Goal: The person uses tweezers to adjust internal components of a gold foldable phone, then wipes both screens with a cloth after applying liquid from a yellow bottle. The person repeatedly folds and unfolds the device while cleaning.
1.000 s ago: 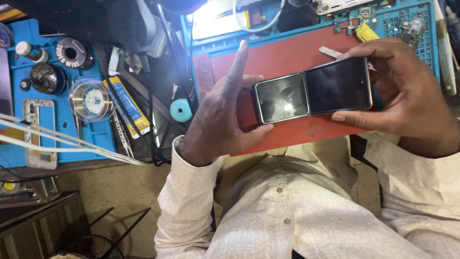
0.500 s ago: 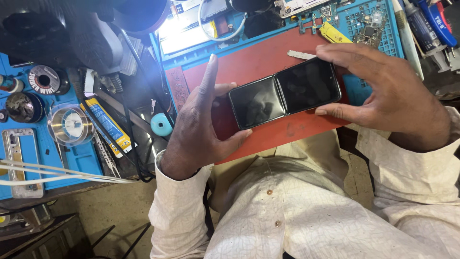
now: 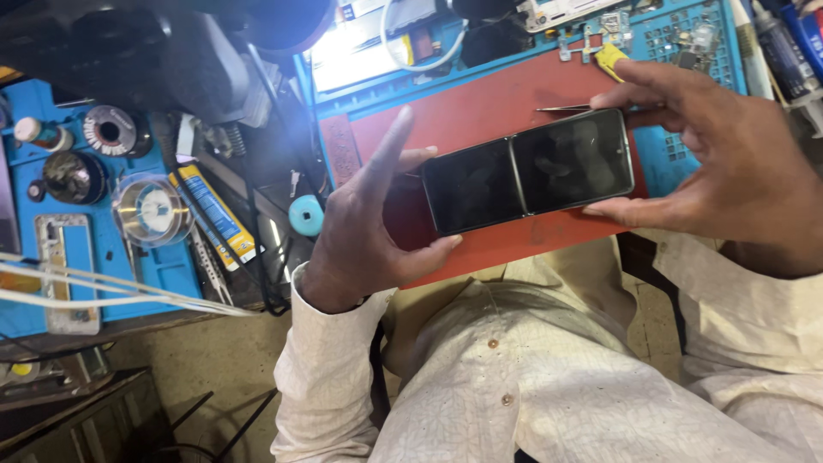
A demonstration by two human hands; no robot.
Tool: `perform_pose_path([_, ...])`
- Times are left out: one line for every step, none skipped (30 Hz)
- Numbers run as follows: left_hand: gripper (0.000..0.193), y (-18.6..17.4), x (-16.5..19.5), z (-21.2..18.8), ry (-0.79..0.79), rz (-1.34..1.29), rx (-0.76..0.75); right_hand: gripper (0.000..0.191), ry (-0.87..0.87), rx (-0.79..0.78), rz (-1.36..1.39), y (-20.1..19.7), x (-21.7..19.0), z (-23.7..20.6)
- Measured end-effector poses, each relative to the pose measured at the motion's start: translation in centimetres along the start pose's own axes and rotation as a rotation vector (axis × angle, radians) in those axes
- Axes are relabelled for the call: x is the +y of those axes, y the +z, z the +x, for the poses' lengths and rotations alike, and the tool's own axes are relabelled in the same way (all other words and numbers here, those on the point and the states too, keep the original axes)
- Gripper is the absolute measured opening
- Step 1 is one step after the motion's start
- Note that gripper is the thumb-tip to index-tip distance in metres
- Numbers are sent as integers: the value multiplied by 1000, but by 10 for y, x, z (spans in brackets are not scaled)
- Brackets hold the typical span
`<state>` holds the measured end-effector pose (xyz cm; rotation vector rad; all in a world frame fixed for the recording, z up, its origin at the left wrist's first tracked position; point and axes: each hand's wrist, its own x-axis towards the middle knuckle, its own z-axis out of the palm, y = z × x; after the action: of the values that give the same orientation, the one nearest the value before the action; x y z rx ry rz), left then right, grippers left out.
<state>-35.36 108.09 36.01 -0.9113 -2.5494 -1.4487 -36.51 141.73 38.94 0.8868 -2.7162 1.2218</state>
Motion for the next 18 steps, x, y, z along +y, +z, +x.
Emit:
perform_pose_path([103,-1,1,0,11,34,-1,102,8,-4,-61,0,-3,0])
perform_pose_path([100,-2,3,-1,23,67,-3,102,16,-8,-123,0,-6,1])
perform_pose_path([93,-4,6,-1,38,113,-15,102,26,-12,-186,1,-9,1])
perform_pose_path([86,-5,9,-2,53,157,-28,102,42,-35,-272,1,-12,0])
perform_pose_path([78,-6,13,-2,69,200,-42,102,58,-58,-360,1,-15,0])
perform_pose_path([78,-7,17,-2,52,218,-52,101,74,-83,-448,1,-18,0])
perform_pose_path([77,-8,21,-2,34,235,-64,99,102,-109,-487,2,-21,0])
perform_pose_path([76,-9,26,-2,17,254,-74,96,129,-135,-526,3,-23,0])
perform_pose_path([76,-9,30,-1,3,268,-91,94,156,-158,-567,3,-25,1])
perform_pose_path([76,-10,33,-1,-11,283,-107,92,85,-159,-555,4,-27,2])
perform_pose_path([76,-10,36,0,-25,298,-124,89,13,-159,-542,4,-29,3])
perform_pose_path([77,-10,39,1,-41,297,-142,87,-57,-160,-529,4,-30,5])
perform_pose_path([77,-10,42,2,-56,296,-160,89,-31,-189,-528,4,-32,6])
perform_pose_path([77,-10,44,2,-71,296,-176,91,-5,-217,-526,3,-34,7])
perform_pose_path([77,-9,45,3,-63,285,-171,92,20,-245,-526,3,-36,8])
perform_pose_path([77,-9,46,3,-56,274,-166,95,53,-254,-511,2,-38,9])
perform_pose_path([77,-8,47,4,-47,265,-160,98,85,-261,-498,3,-41,10])
perform_pose_path([78,-7,48,4,-10,236,-132,100,115,-267,-485,4,-43,10])
